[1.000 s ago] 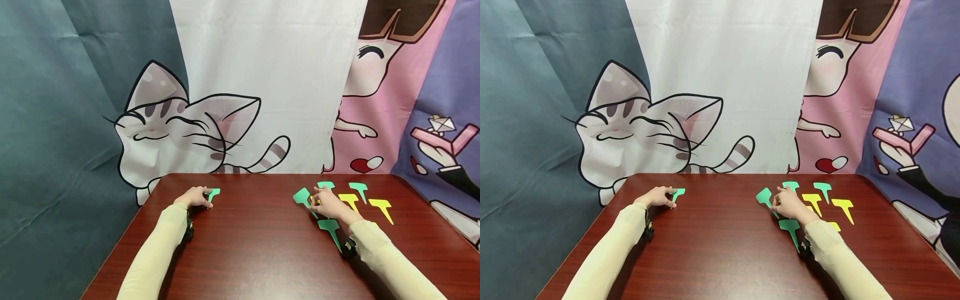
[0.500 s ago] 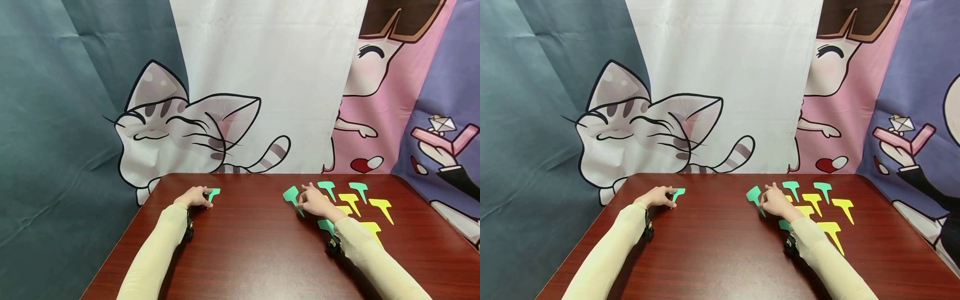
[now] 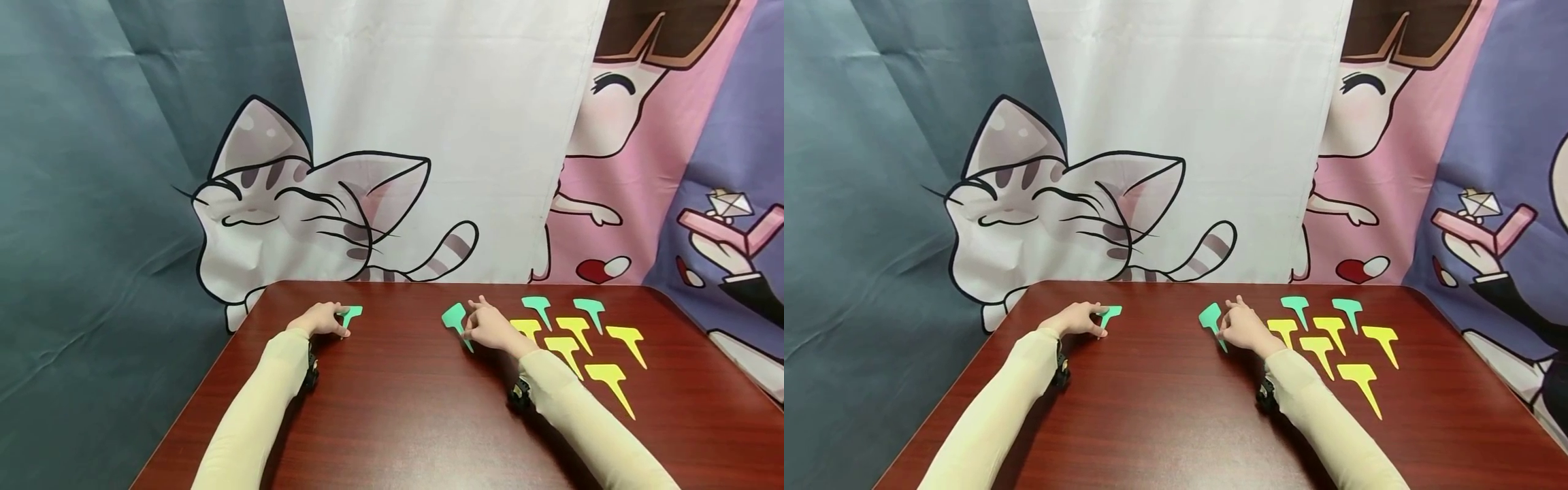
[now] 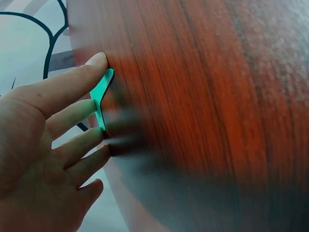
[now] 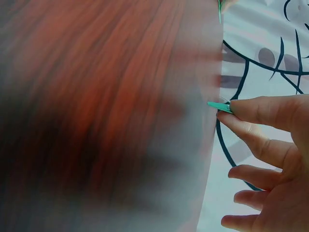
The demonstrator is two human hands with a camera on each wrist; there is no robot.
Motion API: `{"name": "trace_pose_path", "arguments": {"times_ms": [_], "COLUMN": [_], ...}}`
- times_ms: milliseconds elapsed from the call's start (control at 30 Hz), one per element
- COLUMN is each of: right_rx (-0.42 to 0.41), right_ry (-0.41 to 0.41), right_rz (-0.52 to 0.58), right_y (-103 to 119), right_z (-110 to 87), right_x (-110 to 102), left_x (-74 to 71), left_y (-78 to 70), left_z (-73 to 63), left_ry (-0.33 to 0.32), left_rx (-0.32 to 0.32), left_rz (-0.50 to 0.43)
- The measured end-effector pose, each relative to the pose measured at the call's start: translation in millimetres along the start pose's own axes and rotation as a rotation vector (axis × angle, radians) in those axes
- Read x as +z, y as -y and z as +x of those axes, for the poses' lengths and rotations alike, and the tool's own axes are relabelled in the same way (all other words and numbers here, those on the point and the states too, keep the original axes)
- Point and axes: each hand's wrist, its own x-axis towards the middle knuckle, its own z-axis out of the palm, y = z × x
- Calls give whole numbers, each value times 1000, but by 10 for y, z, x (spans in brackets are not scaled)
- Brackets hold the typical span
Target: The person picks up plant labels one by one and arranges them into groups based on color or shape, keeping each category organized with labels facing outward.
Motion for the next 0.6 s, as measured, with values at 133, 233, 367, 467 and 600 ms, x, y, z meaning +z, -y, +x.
{"name": "trace_pose_path", "arguments": {"times_ms": [133, 233, 367, 467, 600], "right_rx": [-26, -58, -75, -78, -88], "right_ry": [2, 5, 10, 9, 17], "right_rz": [11, 9, 9, 15, 11], "right_y": [43, 69, 132, 199, 288], "right_z": [90, 150, 225, 285, 360], "right_x": [89, 144, 209, 249, 299], "left_x": [1, 13, 14, 3, -7], "left_y": [4, -5, -15, -18, -5], "left_z": [13, 32, 28, 9, 3], "left_ry": [15, 20, 19, 15, 13], "left_rx": [0, 9, 19, 10, 0], "left_rz": [-6, -3, 7, 4, 0]}}
